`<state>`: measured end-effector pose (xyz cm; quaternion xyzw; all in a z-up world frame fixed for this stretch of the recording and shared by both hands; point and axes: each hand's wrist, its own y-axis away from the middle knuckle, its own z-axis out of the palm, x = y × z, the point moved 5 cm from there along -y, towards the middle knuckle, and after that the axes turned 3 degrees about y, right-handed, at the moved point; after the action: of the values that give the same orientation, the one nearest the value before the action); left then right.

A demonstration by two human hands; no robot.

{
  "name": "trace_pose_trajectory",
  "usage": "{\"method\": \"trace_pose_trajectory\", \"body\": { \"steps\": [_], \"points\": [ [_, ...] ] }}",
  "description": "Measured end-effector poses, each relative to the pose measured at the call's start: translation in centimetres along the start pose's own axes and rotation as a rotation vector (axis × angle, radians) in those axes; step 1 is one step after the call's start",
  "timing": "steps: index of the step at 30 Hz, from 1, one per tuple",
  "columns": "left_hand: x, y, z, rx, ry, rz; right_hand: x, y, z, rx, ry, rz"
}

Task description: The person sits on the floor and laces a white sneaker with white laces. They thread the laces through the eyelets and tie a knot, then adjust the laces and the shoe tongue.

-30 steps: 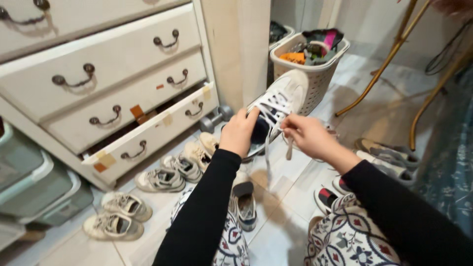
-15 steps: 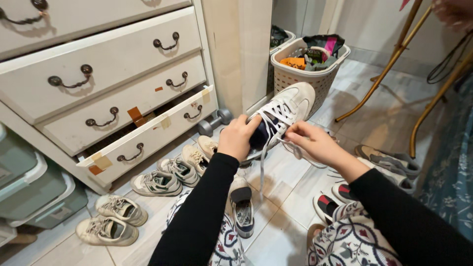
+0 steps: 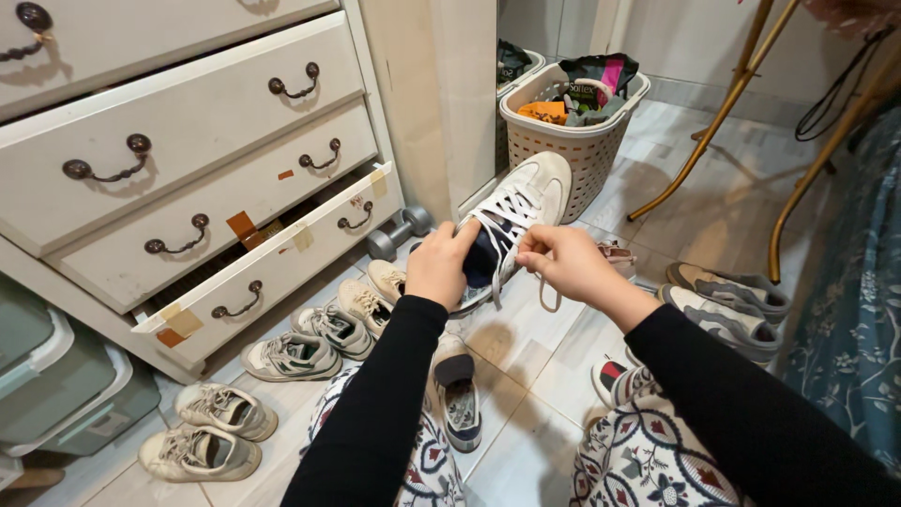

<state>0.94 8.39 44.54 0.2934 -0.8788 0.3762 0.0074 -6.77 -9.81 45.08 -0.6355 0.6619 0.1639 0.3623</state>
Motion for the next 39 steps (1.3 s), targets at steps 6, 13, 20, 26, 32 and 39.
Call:
{"method": "trace_pose_trajectory", "body": {
  "steps": [6, 13, 20, 26, 32, 39],
  "points": [
    [-0.3, 0.2, -0.2, 0.009, -0.01, 0.046, 0.1, -0.1, -0.1, -0.083, -0.061, -0.135],
    [-2.5, 0.0, -0.4, -0.006, -0.072, -0.049, -0.2, 0.0, -0.5, -0.131, -0.189, -0.265],
    [-2.1, 0.5, 0.8, -0.052, -0.041, 0.089, -0.1, 0.0, -1.1, 0.082, 0.003, -0.214],
    [-0.4, 0.7, 2.9, -0.128, 0.033, 0.179, -0.6, -0.4, -0.2, 0.19, -0.027, -0.263],
    [1.0, 0.6, 4.3, -0.103, -0.084, 0.33, 0.3, -1.1, -0.1, 0.131, 0.023, -0.237],
    [1.8, 0.5, 2.6, 0.045, -0.136, 0.387, -0.1, -0.5, -0.5, 0.137, 0.074, -0.104]
  ]
}}
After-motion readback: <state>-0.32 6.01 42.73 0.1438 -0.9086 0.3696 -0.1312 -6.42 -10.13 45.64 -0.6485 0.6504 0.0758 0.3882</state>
